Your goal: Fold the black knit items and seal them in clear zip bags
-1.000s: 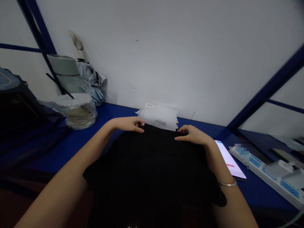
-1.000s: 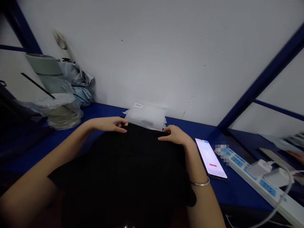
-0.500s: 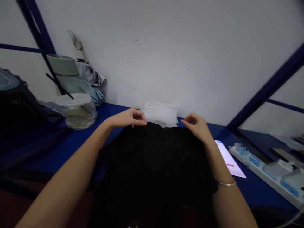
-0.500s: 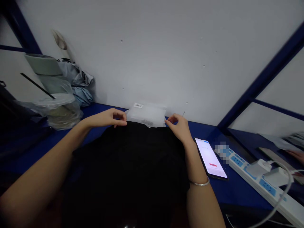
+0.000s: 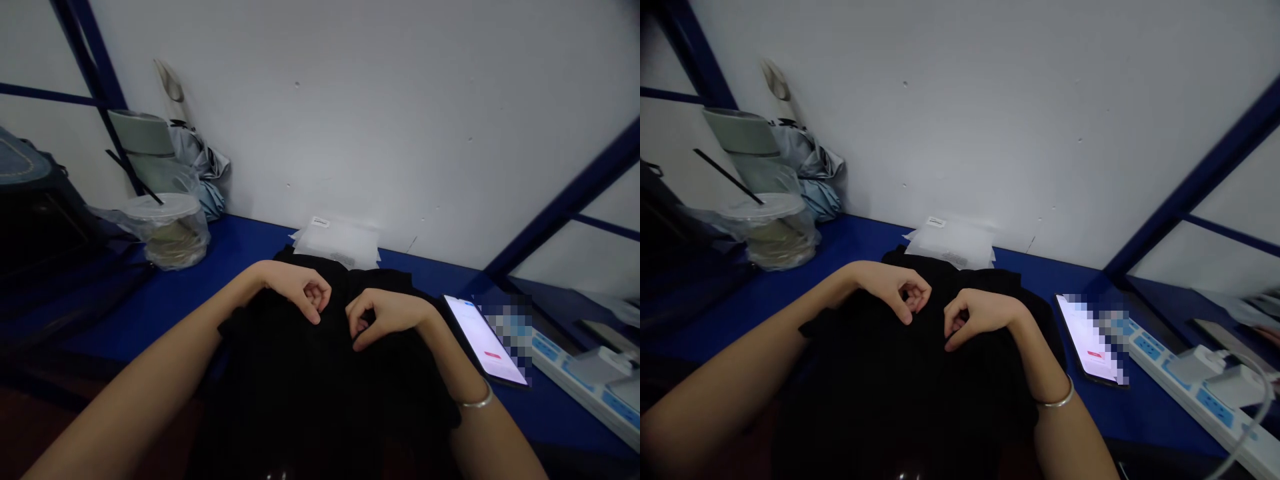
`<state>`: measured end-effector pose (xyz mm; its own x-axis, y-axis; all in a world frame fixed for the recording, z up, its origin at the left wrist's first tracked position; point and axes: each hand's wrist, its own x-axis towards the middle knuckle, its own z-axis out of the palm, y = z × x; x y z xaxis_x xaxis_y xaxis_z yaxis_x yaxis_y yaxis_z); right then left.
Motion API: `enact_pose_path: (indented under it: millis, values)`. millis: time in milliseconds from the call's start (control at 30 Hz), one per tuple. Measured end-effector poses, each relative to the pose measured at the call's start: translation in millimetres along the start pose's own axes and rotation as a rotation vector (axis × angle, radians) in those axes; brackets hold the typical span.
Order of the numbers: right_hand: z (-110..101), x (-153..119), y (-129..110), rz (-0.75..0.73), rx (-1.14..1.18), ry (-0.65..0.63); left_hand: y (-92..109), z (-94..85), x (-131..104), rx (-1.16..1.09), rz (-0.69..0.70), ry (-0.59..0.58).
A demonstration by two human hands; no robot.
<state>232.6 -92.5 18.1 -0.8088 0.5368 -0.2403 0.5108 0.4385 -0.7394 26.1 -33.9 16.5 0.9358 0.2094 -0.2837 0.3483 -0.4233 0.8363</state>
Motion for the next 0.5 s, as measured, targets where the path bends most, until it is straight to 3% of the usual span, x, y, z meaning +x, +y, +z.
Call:
enact_pose_path:
  millis: [133, 267, 400, 500]
  values:
    - [-5, 2, 10, 0.117, 0.183, 0.267, 11, -0.5, -7, -0.018, 0.060, -0.017]
    - [-7, 7, 18, 0.256, 0.286, 0.524, 12, 2.8, -10, 0.147, -0.005, 0.125]
    - [-6, 11, 18, 0.327, 0.266, 0.556, 9, 12.2, 0, 0.334, -0.131, 0.270]
    - [-7, 10, 17, 0.261, 0.235, 0.527, 7, 15.1, 9, 0.335, -0.048, 0.399]
